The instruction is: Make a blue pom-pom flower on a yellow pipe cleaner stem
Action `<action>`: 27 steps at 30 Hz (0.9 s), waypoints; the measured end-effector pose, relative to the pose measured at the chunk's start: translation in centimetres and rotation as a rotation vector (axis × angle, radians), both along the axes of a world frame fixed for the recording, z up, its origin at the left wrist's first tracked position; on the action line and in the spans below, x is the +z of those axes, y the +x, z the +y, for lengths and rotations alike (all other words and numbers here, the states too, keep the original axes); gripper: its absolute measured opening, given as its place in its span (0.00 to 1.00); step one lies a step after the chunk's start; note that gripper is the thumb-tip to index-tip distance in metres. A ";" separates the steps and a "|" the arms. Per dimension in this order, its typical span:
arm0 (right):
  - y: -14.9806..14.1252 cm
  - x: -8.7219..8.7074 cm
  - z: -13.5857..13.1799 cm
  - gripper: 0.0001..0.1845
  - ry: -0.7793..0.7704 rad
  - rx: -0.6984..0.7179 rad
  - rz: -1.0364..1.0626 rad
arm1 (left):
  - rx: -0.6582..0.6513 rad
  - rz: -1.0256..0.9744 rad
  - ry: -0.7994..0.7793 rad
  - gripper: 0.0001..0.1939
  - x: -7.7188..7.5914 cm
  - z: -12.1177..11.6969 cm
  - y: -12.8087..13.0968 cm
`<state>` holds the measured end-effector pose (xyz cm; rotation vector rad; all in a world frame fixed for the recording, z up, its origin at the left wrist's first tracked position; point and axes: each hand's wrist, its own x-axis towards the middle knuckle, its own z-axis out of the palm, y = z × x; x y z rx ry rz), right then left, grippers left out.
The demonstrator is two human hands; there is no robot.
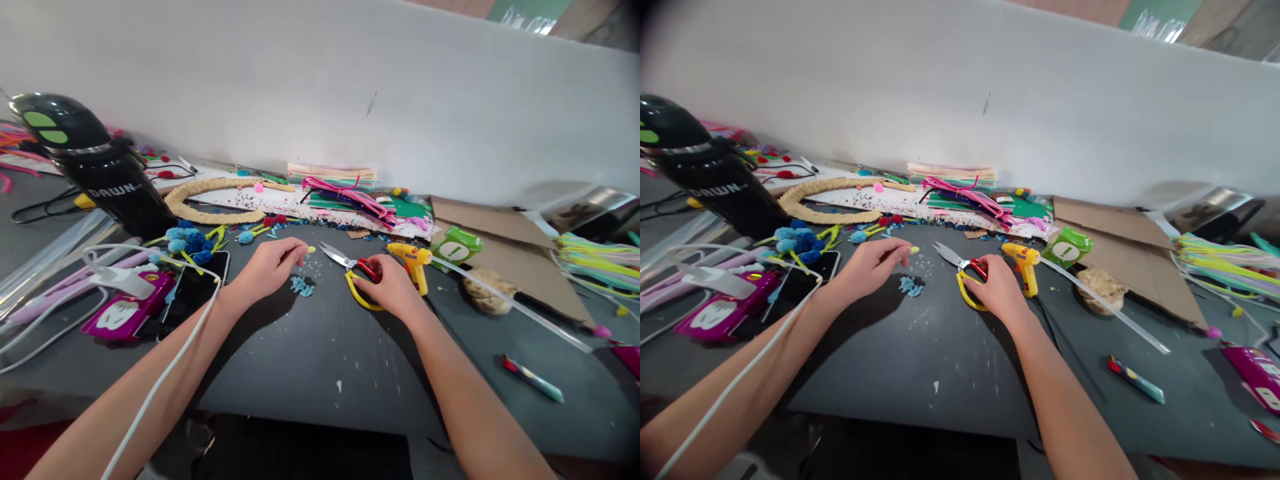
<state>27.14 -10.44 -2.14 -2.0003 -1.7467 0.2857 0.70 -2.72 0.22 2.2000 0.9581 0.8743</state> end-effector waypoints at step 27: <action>8.7 1.6 -0.4 0.27 -0.180 -0.336 -0.152 | 0.073 -0.084 -0.067 0.17 -0.2 0.1 0.1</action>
